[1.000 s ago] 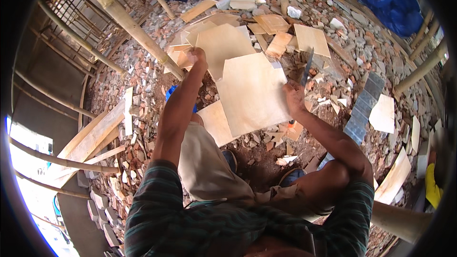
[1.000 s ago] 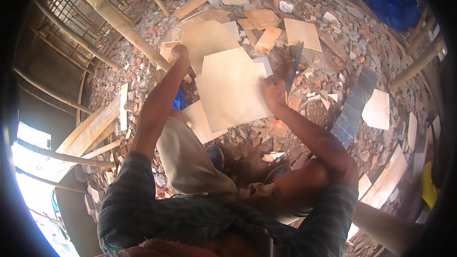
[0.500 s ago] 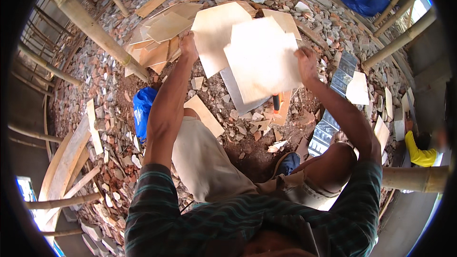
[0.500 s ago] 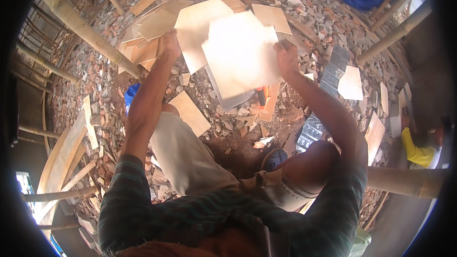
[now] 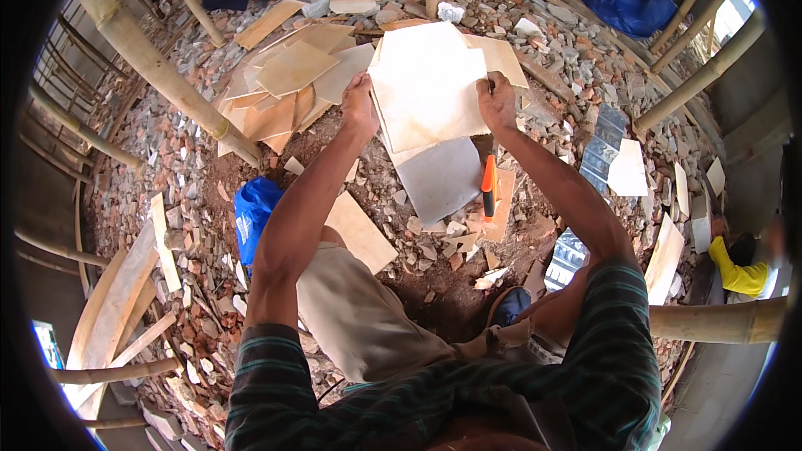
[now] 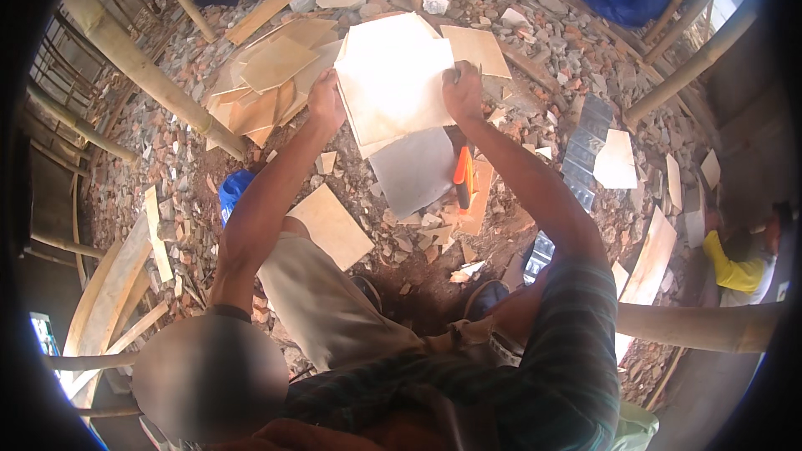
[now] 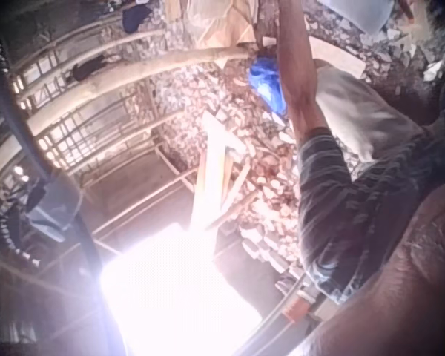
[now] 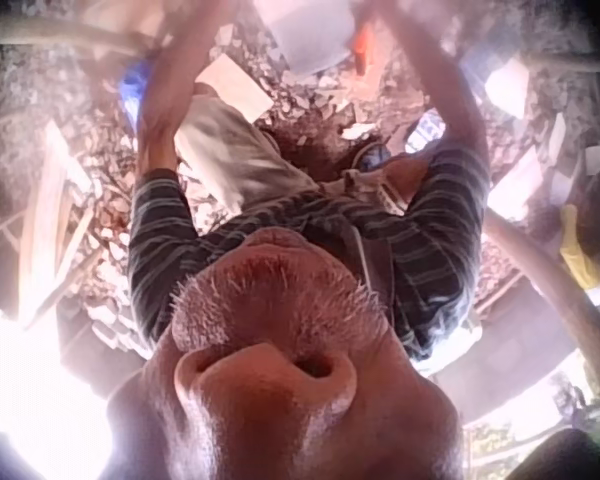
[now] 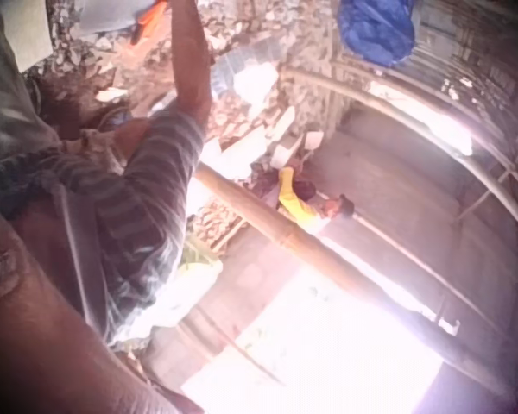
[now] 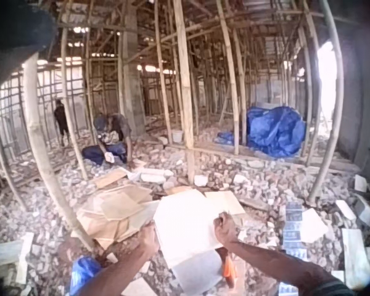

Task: The person sits on the ground and uses a hand saw to cut a rectangular piece of light-colored wood. They hold the wood with one hand and saw with the other, then inspect the cut piece and place it aside.

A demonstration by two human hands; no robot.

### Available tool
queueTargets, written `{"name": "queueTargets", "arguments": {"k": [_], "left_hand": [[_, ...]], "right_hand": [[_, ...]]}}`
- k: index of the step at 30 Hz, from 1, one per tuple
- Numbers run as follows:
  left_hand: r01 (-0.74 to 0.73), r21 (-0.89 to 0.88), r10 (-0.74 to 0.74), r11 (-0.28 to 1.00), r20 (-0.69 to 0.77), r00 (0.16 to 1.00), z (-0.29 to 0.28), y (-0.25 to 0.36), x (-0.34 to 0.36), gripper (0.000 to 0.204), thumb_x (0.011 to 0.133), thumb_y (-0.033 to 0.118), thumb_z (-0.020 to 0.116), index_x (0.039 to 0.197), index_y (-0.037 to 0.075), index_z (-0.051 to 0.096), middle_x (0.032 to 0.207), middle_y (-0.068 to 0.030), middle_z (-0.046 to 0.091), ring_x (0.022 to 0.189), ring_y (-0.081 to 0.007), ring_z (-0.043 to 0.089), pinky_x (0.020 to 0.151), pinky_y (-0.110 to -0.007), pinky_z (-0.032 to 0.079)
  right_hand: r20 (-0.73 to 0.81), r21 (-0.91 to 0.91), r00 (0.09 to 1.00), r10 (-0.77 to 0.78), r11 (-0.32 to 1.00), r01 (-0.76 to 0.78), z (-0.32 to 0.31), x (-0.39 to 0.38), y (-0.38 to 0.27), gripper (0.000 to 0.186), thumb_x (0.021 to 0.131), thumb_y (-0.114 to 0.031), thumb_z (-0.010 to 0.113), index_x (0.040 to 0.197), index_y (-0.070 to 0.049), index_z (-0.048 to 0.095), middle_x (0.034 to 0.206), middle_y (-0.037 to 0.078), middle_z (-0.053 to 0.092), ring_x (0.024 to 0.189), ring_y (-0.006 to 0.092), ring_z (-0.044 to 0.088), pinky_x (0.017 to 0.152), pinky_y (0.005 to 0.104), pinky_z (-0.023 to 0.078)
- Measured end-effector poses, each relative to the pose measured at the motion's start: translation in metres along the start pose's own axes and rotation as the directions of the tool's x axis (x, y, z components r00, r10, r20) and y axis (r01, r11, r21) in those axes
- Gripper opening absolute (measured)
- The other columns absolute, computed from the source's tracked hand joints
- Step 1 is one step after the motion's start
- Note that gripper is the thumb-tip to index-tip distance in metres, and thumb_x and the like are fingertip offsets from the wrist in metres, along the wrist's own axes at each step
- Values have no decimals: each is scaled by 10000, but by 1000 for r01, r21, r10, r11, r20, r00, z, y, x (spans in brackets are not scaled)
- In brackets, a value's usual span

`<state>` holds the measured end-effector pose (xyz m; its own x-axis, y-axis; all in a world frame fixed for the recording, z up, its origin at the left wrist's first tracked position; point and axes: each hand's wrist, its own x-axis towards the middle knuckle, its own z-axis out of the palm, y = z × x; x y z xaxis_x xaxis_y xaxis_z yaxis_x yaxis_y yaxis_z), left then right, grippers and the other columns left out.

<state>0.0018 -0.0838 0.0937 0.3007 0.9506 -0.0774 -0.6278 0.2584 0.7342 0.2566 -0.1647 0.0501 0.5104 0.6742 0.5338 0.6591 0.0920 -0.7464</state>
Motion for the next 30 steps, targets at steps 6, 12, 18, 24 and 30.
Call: {"name": "queueTargets", "arguments": {"k": [6,12,18,24,30], "left_hand": [[4,111,-13,994,86,996,4,-18,7,297,1027,139,352,1274,12,456,1245,-130,581,1150,-261,581,1010,-430,468],[54,80,-62,995,101,993,-2,-32,18,337,1027,184,337,1292,10,453,1259,-135,579,1160,-284,574,1025,-446,452],[50,107,-63,993,130,989,3,-35,14,343,1018,175,338,1296,7,449,1285,-149,563,1182,-294,564,1034,-458,444],[99,134,-116,986,123,986,14,-35,1,346,1018,180,347,1298,5,450,1297,-148,559,1191,-293,559,1041,-462,436],[49,201,-88,978,192,977,14,-45,-1,333,1014,139,377,1299,-17,454,1286,-142,569,1180,-269,567,1035,-434,442]], "right_hand": [[80,0,982,171,985,-172,-25,-6,11,280,874,-227,614,1021,11,613,1000,258,647,949,416,618,842,472,476],[-12,87,985,172,982,-170,-41,-19,7,290,845,-198,696,1033,7,616,1031,225,645,940,375,635,846,431,492],[-118,-13,993,7,1000,-9,-52,-22,-7,257,822,-130,746,967,5,583,833,122,636,705,201,620,675,336,506],[-118,109,989,85,991,-72,-58,-15,2,245,800,-75,743,955,26,582,812,122,647,718,206,622,684,324,510],[-96,162,985,141,979,-124,-61,-12,17,237,796,-20,717,1004,23,613,801,64,636,703,140,585,652,290,489]]}}
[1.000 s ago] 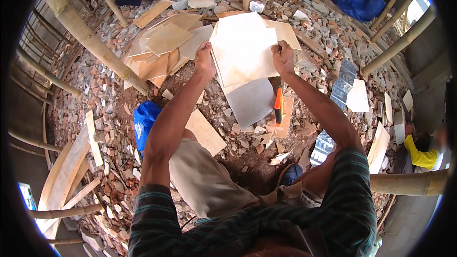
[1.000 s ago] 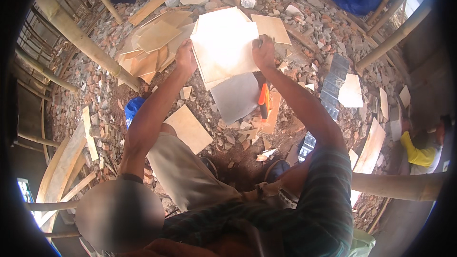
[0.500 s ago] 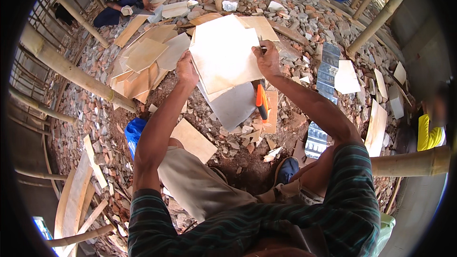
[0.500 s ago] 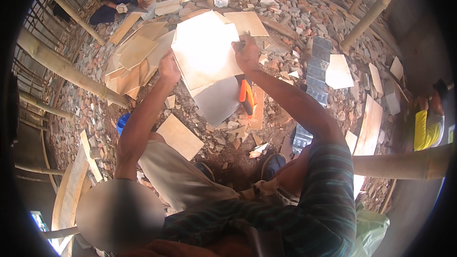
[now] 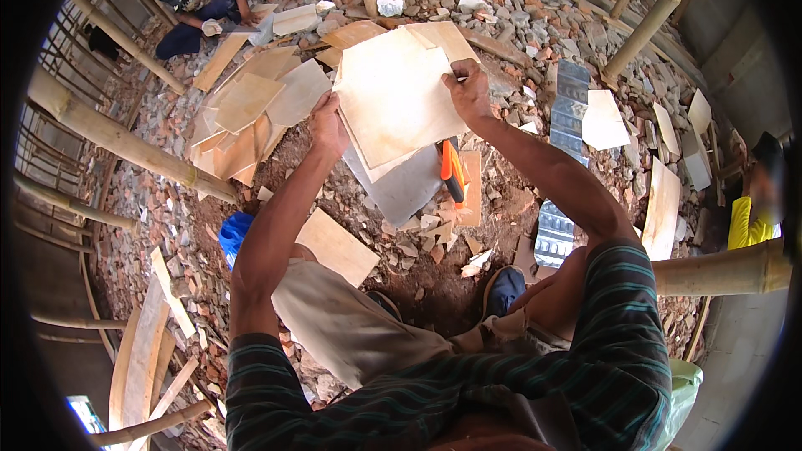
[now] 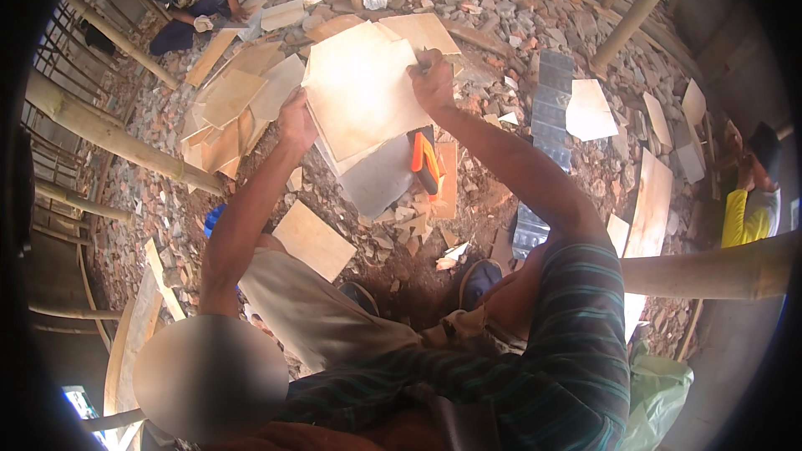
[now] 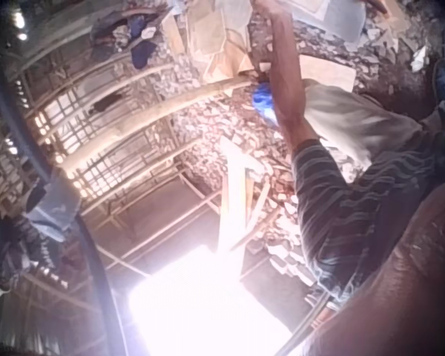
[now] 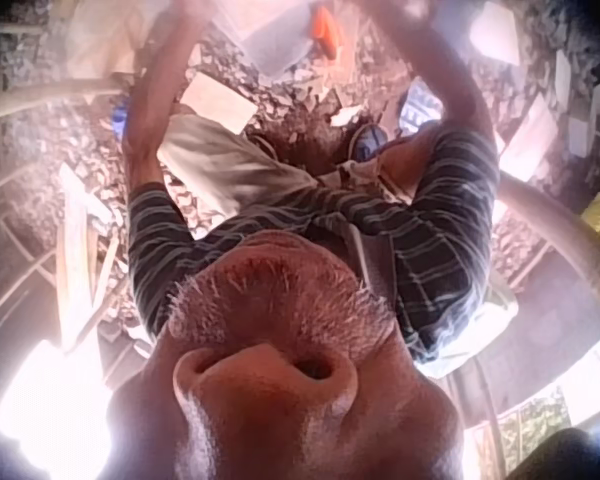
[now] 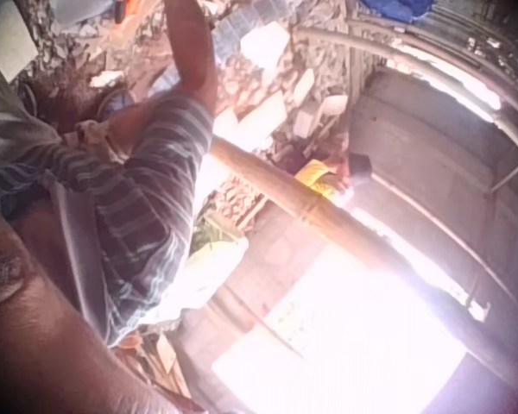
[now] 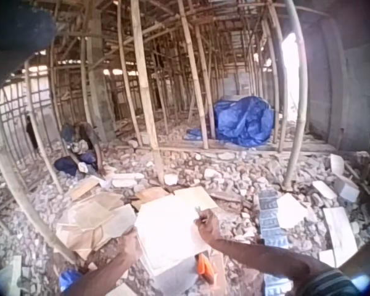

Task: The person sits on the ground and uses a hand saw to cut a rectangular piece of light-colored wood. They hold the wood with one hand and saw with the other, then inspect the cut piece and place it aside.

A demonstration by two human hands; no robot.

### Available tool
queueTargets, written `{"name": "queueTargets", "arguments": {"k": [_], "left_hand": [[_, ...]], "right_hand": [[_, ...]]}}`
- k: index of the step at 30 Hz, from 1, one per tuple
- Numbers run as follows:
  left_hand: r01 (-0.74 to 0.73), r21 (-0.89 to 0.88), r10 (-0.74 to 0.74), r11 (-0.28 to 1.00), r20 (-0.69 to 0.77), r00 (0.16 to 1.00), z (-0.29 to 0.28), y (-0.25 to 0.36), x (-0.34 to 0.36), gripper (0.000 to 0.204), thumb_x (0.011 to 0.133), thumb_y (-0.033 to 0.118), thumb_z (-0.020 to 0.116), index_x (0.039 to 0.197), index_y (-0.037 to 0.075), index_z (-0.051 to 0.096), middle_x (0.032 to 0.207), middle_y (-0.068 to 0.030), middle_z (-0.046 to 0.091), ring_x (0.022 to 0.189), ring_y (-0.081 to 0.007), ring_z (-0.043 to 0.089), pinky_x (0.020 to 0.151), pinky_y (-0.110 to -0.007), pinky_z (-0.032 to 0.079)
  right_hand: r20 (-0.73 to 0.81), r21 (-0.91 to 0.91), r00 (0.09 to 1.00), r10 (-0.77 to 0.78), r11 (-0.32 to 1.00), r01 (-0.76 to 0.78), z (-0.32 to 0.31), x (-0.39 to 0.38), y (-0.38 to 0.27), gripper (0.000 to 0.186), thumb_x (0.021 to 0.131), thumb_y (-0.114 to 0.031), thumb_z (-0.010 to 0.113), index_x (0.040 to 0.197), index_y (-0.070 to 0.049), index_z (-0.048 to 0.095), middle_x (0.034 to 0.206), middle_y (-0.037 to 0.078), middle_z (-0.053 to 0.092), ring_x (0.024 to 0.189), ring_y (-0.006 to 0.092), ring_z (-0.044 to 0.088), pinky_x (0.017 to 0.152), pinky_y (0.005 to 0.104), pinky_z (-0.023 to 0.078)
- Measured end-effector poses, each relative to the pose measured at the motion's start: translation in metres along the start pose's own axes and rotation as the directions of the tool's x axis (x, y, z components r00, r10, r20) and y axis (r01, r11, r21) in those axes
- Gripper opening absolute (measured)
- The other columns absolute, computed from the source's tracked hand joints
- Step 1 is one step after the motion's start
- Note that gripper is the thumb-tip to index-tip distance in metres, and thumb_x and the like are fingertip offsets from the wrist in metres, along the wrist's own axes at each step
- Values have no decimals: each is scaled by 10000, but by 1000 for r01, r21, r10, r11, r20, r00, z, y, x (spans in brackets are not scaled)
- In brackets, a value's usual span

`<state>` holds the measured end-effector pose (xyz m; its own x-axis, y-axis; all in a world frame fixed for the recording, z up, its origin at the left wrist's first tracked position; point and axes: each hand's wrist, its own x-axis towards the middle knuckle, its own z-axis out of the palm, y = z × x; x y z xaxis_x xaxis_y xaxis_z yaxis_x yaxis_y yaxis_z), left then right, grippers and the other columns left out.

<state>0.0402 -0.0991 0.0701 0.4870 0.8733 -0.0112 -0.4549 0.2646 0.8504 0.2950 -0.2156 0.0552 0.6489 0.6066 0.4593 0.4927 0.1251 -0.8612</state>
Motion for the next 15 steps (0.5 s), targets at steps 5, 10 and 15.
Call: {"name": "queueTargets", "arguments": {"k": [5,10,15], "left_hand": [[-22,88,17,996,58,998,7,-2,-8,363,1010,72,382,1359,-25,411,1318,-142,551,1199,-246,557,1044,-393,441],[-52,113,29,992,196,980,22,9,-19,480,1012,38,368,1480,1,268,1409,-146,474,1258,-230,510,1056,-385,433],[40,161,-69,986,178,982,29,16,-33,571,1007,18,377,1537,83,174,1434,-132,451,1272,-212,490,1065,-367,416]], "right_hand": [[70,144,994,88,985,-98,-5,1,7,315,817,-10,694,1131,-18,663,800,-8,596,666,77,495,623,237,440],[56,48,990,132,990,-135,-15,3,18,380,823,-86,672,1201,-41,662,816,83,654,706,170,604,677,322,489],[58,75,987,148,986,-152,-19,5,31,406,829,-114,668,1231,-62,655,800,54,631,686,142,564,665,312,478]]}}
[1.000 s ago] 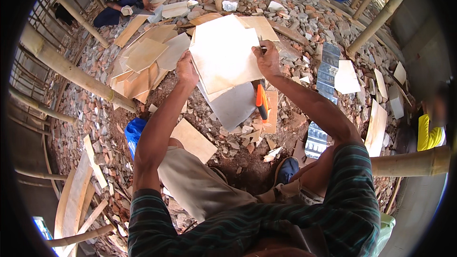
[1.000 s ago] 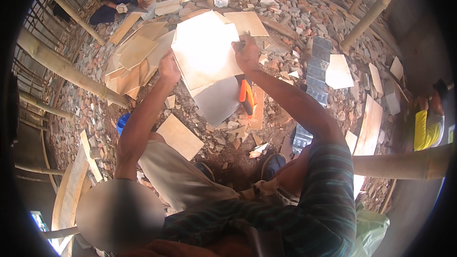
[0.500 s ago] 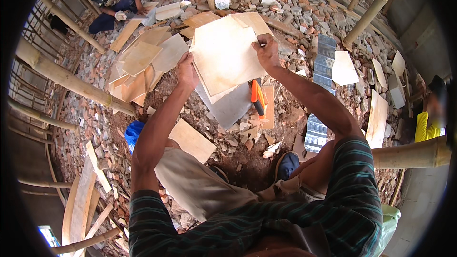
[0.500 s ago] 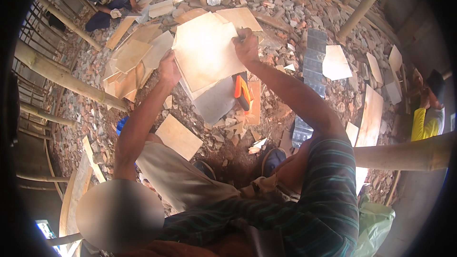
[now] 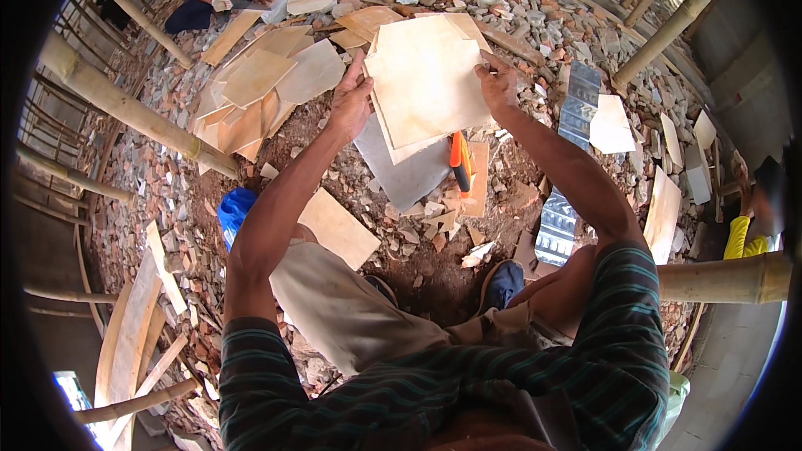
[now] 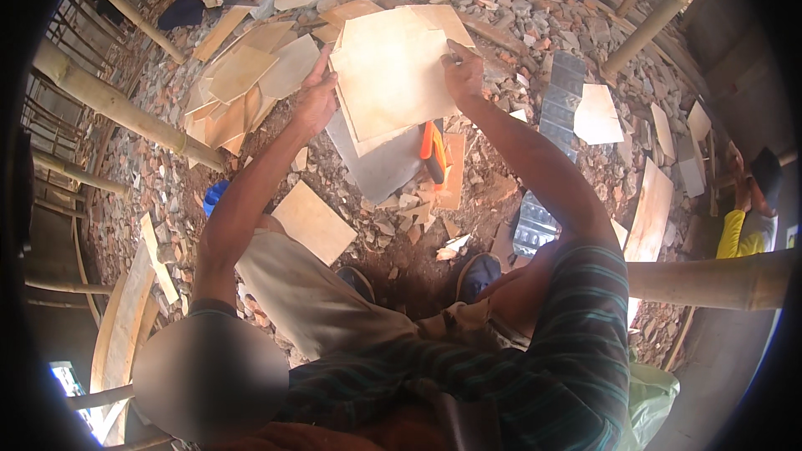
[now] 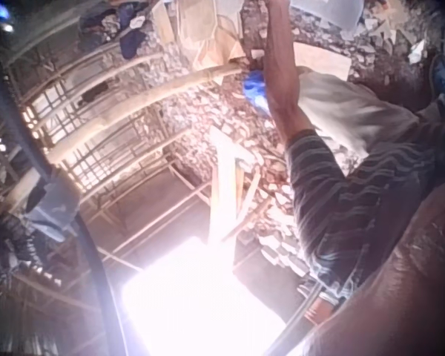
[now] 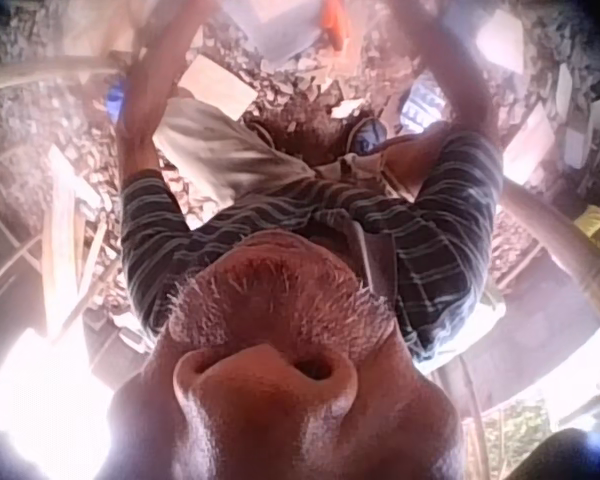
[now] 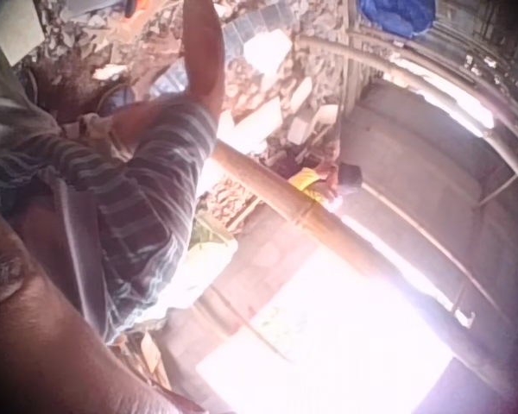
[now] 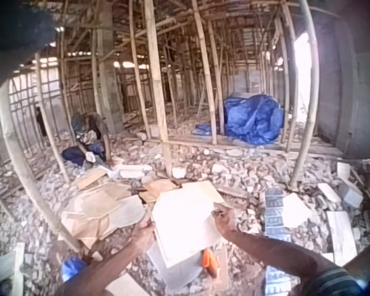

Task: The person sits on the ground and uses a hand saw to cut a rectangular piece of light-colored wood. They hold the wood with one hand and saw with the other, then inspect the cut piece and place it aside.

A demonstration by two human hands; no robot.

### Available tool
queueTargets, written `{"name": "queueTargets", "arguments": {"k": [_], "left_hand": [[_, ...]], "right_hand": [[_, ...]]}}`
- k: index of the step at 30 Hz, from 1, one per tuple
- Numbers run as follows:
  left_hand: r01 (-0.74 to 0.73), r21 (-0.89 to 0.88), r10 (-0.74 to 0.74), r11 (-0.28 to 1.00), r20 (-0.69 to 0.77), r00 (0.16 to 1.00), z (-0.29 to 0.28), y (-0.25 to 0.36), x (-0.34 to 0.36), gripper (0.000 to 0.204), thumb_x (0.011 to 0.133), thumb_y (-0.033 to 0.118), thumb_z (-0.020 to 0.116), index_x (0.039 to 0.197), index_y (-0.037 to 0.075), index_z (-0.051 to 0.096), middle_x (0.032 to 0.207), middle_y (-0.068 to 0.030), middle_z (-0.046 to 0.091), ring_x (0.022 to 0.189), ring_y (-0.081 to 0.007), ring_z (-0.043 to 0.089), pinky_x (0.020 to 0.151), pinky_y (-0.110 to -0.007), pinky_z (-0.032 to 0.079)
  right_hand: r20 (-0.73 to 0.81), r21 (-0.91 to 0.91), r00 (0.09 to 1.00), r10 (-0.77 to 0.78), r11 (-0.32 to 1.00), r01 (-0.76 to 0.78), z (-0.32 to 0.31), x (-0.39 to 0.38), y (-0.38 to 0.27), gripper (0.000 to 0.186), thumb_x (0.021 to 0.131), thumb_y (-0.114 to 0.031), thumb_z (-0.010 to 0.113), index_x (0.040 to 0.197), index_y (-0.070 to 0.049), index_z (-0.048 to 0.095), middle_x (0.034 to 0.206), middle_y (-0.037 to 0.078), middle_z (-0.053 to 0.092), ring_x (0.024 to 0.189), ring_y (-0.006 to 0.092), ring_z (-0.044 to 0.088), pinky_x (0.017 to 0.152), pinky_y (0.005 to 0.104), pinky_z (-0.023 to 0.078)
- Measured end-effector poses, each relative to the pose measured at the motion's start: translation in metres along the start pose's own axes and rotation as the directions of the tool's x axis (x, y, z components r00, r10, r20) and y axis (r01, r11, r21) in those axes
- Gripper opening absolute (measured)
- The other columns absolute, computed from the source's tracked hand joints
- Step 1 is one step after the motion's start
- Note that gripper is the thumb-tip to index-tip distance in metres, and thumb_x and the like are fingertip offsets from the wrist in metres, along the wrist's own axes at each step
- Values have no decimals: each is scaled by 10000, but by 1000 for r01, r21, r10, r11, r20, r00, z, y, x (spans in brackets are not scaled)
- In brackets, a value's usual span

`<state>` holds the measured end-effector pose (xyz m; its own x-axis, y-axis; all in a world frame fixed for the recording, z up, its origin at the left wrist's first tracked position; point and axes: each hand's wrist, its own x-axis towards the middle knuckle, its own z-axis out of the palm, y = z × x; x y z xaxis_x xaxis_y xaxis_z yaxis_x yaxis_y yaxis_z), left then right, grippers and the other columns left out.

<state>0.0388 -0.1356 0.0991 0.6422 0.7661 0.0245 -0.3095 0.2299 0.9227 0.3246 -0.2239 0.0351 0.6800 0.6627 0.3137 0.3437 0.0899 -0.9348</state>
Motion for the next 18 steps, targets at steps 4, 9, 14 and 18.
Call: {"name": "queueTargets", "arguments": {"k": [4,9,14,18], "left_hand": [[-61,49,59,997,40,997,-1,0,-2,593,999,-6,384,1542,131,188,1398,-125,483,1241,-201,511,1044,-357,430],[-92,108,91,990,6,996,-1,-2,1,549,994,-41,391,1508,127,298,1308,-104,557,1151,-144,552,989,-293,449],[-156,80,157,984,-7,988,7,-6,3,523,984,-64,402,1481,83,341,1288,-110,570,1133,-131,557,969,-275,454],[-202,127,205,971,-9,979,12,-10,3,513,977,-62,401,1473,48,326,1281,-125,557,1156,-154,551,977,-299,460]], "right_hand": [[4,14,996,-85,996,85,2,0,5,422,827,-117,657,1245,-63,648,796,66,634,683,144,566,669,310,475],[5,5,997,-83,997,83,1,-1,2,429,825,-124,651,1250,-66,645,792,85,643,674,144,568,660,309,474],[-23,-54,995,-97,994,95,-7,-1,-3,416,824,-117,644,1235,-50,649,810,82,656,677,146,581,643,308,473],[-7,18,999,-46,999,46,-9,0,-1,397,822,-107,635,1213,-40,657,841,78,662,722,159,604,668,311,482]]}}
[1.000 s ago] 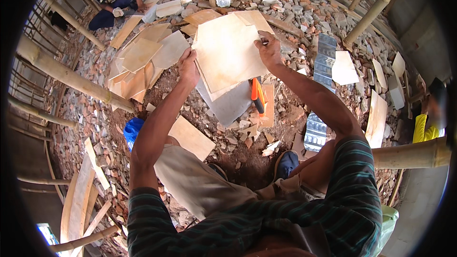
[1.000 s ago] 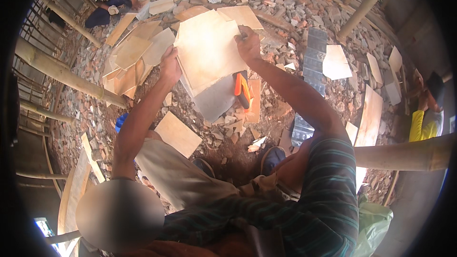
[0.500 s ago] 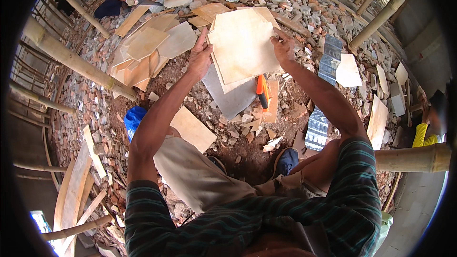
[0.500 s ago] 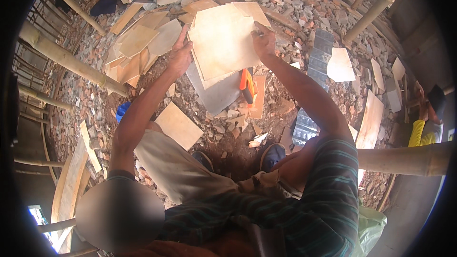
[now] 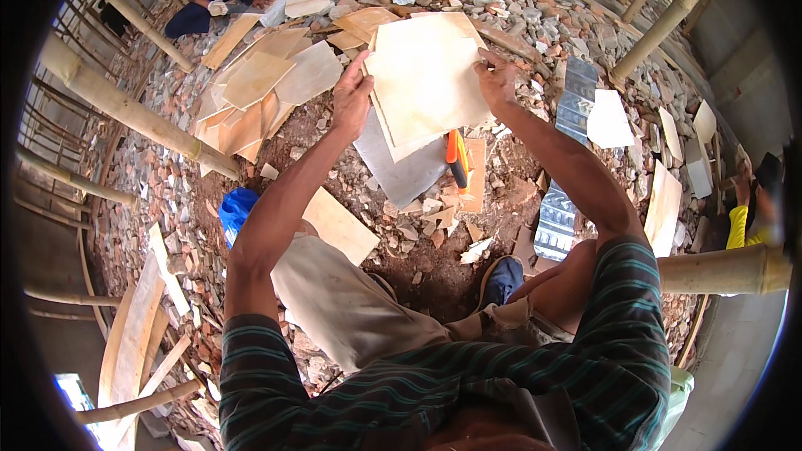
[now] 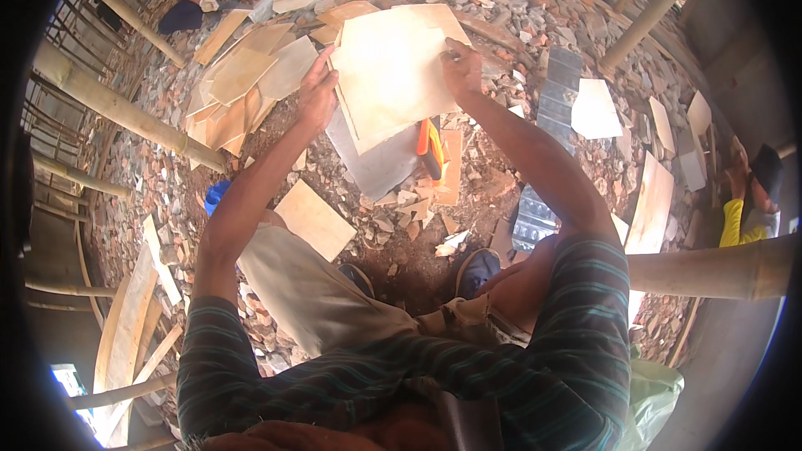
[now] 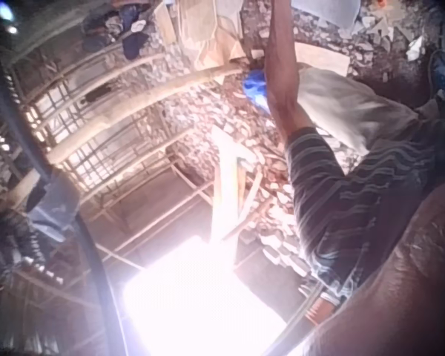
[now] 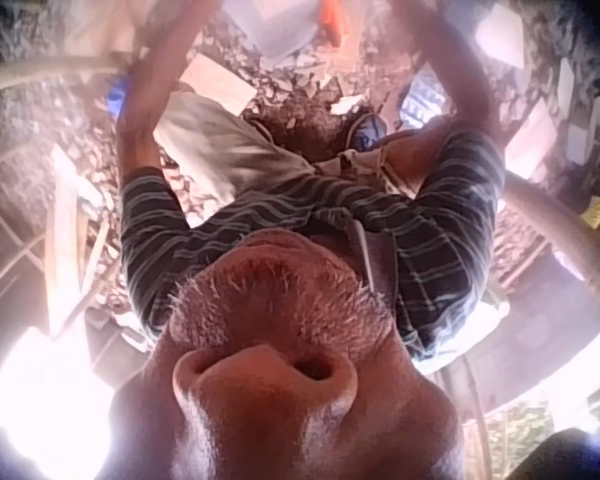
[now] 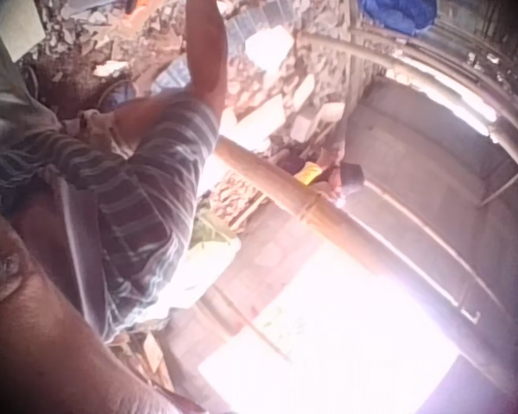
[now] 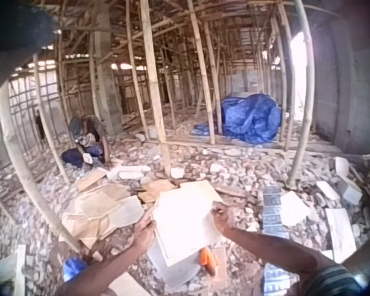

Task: The person sits on the ground and uses a hand saw to cut a rectangular piece of light-colored wood. They hold the wood with one hand and saw with the other, then inspect the cut piece and place it aside.

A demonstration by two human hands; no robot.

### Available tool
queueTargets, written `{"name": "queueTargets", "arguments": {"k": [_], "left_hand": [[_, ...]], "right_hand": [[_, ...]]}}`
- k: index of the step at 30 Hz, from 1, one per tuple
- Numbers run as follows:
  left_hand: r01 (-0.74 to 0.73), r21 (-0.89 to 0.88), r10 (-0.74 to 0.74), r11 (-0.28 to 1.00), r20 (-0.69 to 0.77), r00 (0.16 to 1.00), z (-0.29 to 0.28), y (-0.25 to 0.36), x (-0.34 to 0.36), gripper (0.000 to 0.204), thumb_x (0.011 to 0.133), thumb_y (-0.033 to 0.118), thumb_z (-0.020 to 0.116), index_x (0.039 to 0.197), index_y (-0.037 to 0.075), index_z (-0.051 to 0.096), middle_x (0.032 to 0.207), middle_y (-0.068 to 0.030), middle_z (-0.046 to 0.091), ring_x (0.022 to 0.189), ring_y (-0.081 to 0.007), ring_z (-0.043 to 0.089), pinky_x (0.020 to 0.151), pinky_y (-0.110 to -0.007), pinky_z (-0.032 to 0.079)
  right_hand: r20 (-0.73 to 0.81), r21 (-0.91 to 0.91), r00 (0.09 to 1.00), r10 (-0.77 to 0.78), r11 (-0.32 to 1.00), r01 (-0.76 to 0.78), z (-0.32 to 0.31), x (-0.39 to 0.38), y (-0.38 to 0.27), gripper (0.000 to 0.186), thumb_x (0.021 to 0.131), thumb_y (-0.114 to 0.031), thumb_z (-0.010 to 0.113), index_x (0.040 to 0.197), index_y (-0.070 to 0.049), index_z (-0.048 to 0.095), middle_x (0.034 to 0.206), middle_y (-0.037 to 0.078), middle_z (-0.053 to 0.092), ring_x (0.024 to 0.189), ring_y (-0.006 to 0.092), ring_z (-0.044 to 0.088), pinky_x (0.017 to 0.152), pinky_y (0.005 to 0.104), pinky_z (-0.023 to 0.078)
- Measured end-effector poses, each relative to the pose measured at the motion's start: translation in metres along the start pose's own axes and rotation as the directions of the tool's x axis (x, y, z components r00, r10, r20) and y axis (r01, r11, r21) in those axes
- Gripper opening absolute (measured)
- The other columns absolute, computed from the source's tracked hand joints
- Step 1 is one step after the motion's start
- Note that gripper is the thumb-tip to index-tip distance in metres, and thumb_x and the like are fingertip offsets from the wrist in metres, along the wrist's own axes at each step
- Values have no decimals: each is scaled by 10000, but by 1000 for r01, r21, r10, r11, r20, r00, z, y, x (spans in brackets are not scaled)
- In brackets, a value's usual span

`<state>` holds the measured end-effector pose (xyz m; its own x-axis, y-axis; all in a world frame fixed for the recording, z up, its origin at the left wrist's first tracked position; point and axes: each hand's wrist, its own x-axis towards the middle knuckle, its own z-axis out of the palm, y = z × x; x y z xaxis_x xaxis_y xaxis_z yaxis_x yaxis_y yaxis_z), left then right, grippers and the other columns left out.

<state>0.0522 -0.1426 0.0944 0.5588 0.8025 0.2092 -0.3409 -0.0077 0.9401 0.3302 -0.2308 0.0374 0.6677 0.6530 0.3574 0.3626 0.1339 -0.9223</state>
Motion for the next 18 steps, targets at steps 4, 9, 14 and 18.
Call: {"name": "queueTargets", "arguments": {"k": [4,9,14,18], "left_hand": [[45,47,-44,998,-17,999,-2,-3,-4,527,969,-74,406,1474,54,329,1265,-123,567,1133,-155,559,974,-302,464],[68,64,-68,996,1,998,-9,-10,-8,529,959,-82,409,1455,93,356,1240,-123,569,1098,-155,572,946,-311,487],[76,40,-75,996,-32,997,-19,-23,-10,473,919,-82,458,1331,145,403,1121,-100,610,958,-131,568,810,-259,469],[56,145,-57,988,2,998,-31,-34,-13,428,924,-20,476,1314,144,409,1137,-92,558,990,-150,558,779,-289,509]], "right_hand": [[2,57,998,56,997,-56,1,0,10,384,809,-112,644,1185,-43,672,850,86,661,738,169,613,681,310,489],[38,-101,999,27,995,-23,-3,-1,22,394,783,-127,648,1171,-73,688,847,113,672,732,180,623,672,313,495],[176,-51,974,141,990,-134,-3,-2,34,408,784,-142,628,1184,-86,685,750,103,670,634,173,610,606,328,490],[216,44,956,201,976,-215,12,3,46,342,836,-127,591,1140,27,591,668,14,499,549,92,445,502,230,355]]}}
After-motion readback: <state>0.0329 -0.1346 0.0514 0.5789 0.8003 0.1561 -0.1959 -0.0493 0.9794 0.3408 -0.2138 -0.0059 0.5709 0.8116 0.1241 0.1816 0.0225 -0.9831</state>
